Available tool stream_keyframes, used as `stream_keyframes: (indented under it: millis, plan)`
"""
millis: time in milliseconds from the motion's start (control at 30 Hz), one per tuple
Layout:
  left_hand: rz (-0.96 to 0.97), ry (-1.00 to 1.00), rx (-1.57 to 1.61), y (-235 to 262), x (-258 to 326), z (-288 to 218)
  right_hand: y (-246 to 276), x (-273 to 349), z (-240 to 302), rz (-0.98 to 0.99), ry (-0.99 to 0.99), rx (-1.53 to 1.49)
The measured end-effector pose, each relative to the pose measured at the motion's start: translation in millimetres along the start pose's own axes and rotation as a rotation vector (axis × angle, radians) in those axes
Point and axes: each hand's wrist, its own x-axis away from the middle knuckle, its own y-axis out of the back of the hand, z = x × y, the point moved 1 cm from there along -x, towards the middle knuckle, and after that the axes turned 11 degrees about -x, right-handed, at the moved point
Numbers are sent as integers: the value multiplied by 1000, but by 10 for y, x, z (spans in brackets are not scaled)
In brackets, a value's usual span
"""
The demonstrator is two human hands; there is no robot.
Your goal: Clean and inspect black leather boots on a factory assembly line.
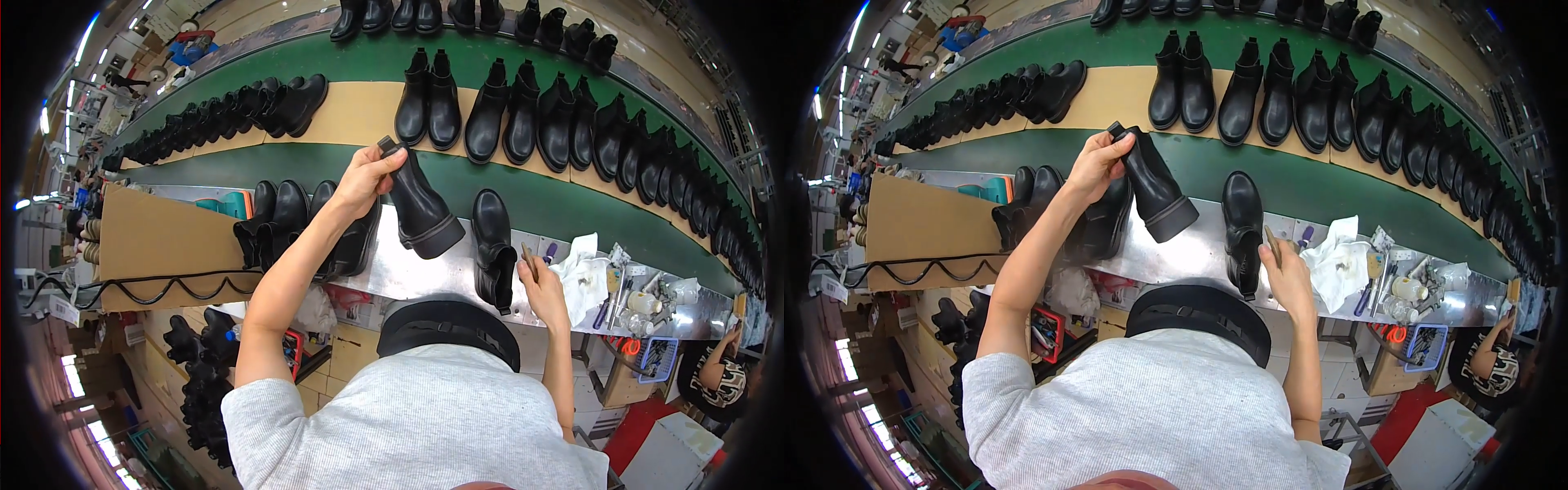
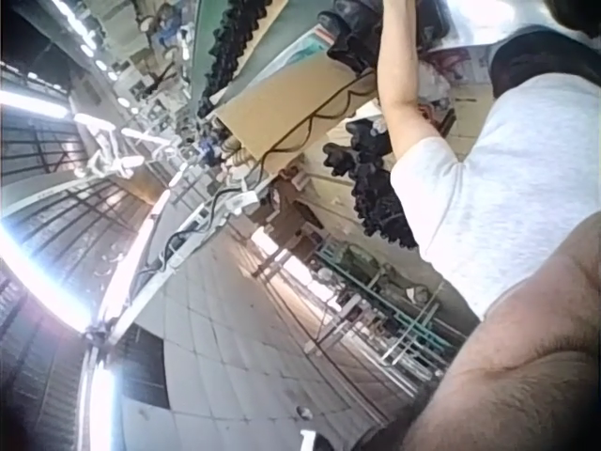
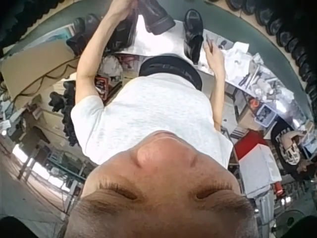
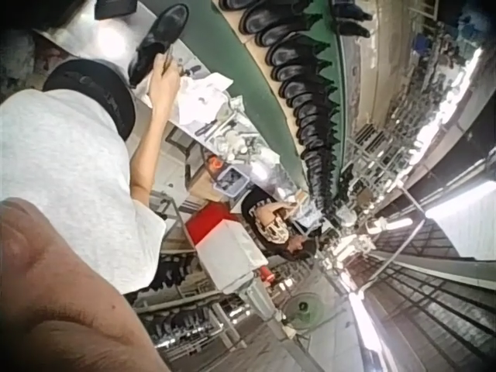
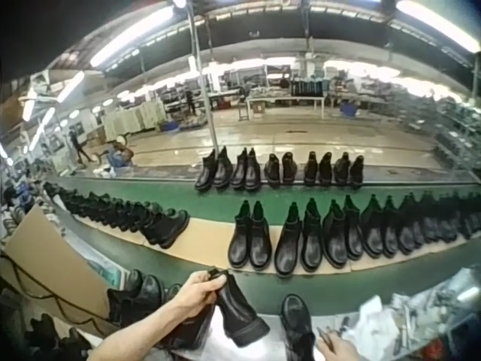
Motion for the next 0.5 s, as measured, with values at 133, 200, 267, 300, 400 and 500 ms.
stream_keyframes:
  millis: [133,200,267,300,400,500]
  plan:
    - [-129,62,-34,-57,-96,-51,-19,-63,-21,-27,31,-2]
    - [-189,94,-69,15,-142,-32,20,-109,65,44,-57,-4]
    - [-227,90,-63,40,-116,-81,7,-115,95,92,-85,60]
    - [-260,88,-58,62,-95,-121,-10,-144,111,120,-128,80]
    - [-330,62,-120,140,44,-155,-158,-130,14,117,-9,84]
    - [-131,-89,-369,-93,54,15,-262,-192,-441,93,209,242]
